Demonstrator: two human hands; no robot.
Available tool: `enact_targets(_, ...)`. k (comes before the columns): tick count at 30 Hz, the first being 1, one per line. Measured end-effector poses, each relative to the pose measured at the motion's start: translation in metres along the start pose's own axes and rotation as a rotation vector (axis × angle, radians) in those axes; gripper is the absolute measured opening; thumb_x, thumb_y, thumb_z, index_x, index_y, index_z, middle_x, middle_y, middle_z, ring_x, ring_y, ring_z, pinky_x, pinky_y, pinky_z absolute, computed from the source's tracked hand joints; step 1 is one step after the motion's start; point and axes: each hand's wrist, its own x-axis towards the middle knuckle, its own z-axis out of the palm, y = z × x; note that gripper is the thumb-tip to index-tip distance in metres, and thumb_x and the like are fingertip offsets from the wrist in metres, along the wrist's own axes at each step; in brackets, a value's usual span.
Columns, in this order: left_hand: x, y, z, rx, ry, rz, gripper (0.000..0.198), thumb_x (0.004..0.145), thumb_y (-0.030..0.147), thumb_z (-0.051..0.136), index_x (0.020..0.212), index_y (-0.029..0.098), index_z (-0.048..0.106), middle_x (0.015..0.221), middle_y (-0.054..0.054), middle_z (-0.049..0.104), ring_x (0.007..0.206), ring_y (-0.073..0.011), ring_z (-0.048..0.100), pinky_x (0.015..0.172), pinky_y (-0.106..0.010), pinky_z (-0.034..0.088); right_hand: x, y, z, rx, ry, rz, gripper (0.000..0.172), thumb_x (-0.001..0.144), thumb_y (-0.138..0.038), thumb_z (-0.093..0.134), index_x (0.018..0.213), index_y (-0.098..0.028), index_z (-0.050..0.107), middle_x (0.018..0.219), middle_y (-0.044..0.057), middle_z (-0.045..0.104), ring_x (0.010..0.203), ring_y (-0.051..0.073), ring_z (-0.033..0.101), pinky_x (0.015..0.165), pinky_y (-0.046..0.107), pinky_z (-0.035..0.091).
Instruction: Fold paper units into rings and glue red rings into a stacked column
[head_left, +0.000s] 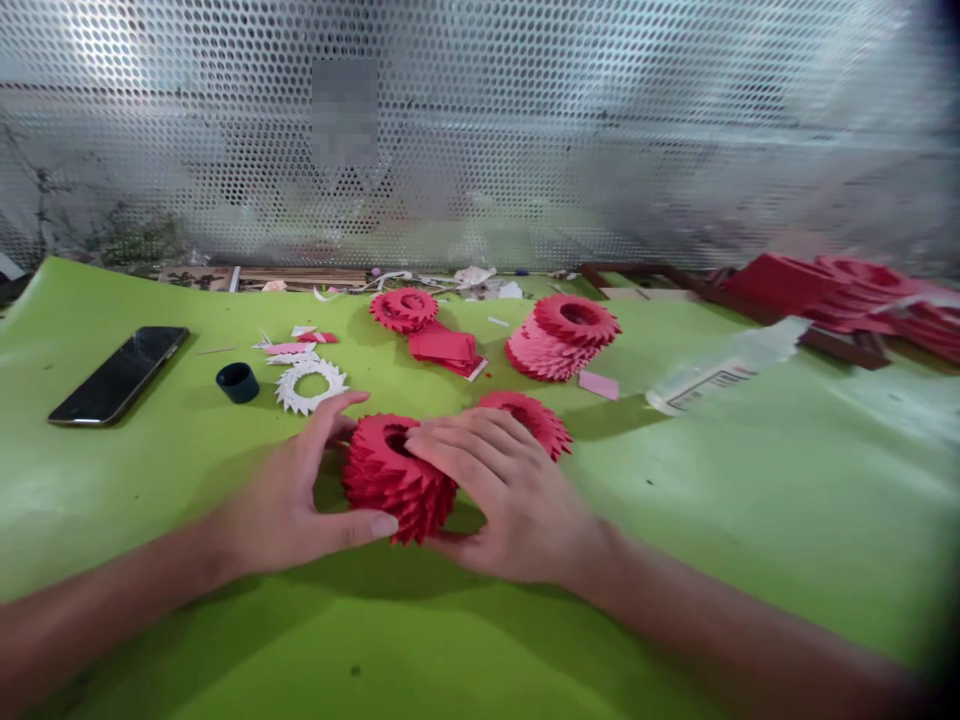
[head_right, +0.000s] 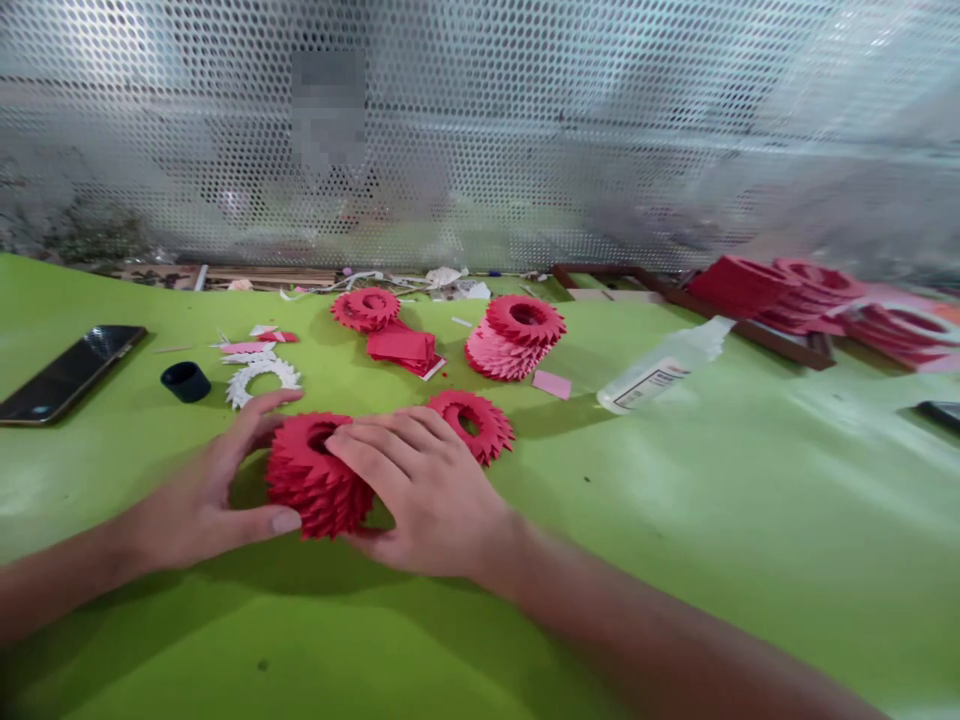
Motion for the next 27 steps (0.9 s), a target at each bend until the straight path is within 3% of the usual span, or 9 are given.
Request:
enact_targets(4,0.001,-0.001,-0.006,0.107,0.059,0.117,0.120,0.065,0.065,0.088,0.157,0.028,0.022,0.148,-0.022,0.056,0.138,-0.0457,0.055,0.111,-0.066,0.049,-0.002,0.004,0.003,0.141,0.047,0.060,0.069,0.081,-0.039,0.075,0.142,-0.020,0.050,0.127,0.015,0.073,0.116,0.032,0.070,0.103,0.052,0.053)
enact_targets(7,0.004,-0.006,-0.010,0.213,0.129,0.259,0.118,0.063,0.058,0.092,0.156,0.029,0.026,0.154,-0.020,0.051,0.135,-0.0437,0.058,0.114,-0.067,0.046,-0.003,0.011,0.005,0.393,0.064,0.067,0.074,0.076,-0.032,0.077,0.143,-0.021,0.047,0.131,0.015,0.070,0.116,0.029,0.071,0.097,0.046,0.058)
enact_targets(10,0.009,-0.008,-0.011,0.262,0.136,0.408,0.092,0.073,0.049,0.088,0.150,0.031,0.041,0.149,-0.014,0.059,0.133,-0.0382,0.061,0.115,-0.062,0.047,-0.002,0.015,0.008,0.607,0.032,0.068,0.071,0.077,-0.024,0.073,0.143,-0.020,0.047,0.133,0.014,0.068,0.118,0.025,0.070,0.099,0.042,0.059)
enact_targets(13,0.011,-0.008,-0.010,0.315,0.115,0.480,0.058,0.084,0.044,0.078,0.135,0.027,0.058,0.128,-0.010,0.074,0.119,-0.0331,0.071,0.109,-0.056,0.055,-0.001,0.016,0.010,0.571,0.017,0.098,0.072,0.078,-0.027,0.076,0.143,-0.019,0.046,0.134,0.016,0.067,0.120,0.027,0.069,0.100,0.045,0.058)
enact_targets(17,0.012,-0.008,-0.008,0.394,0.147,0.490,0.050,0.083,0.047,0.076,0.126,0.023,0.065,0.118,-0.011,0.079,0.109,-0.0314,0.075,0.102,-0.053,0.059,-0.002,0.015,0.011,0.386,0.041,0.086,0.071,0.081,-0.040,0.081,0.141,-0.019,0.050,0.125,0.016,0.072,0.112,0.029,0.072,0.095,0.048,0.060)
enact_targets(23,0.012,-0.008,-0.008,0.436,0.158,0.433,0.046,0.082,0.049,0.074,0.121,0.025,0.068,0.114,-0.009,0.080,0.109,-0.0306,0.074,0.104,-0.055,0.056,-0.001,0.013,0.010,0.324,0.030,0.078,0.062,0.085,-0.032,0.071,0.143,-0.021,0.051,0.121,0.012,0.075,0.107,0.027,0.074,0.091,0.045,0.062)
enact_targets(27,0.011,-0.005,-0.008,0.376,0.152,0.379,0.067,0.078,0.055,0.079,0.134,0.024,0.060,0.128,-0.012,0.074,0.119,-0.0343,0.071,0.108,-0.057,0.054,-0.002,0.018,0.012,0.358,0.100,0.016,0.066,0.085,-0.027,0.071,0.145,-0.021,0.047,0.122,0.012,0.075,0.107,0.025,0.074,0.090,0.042,0.063)
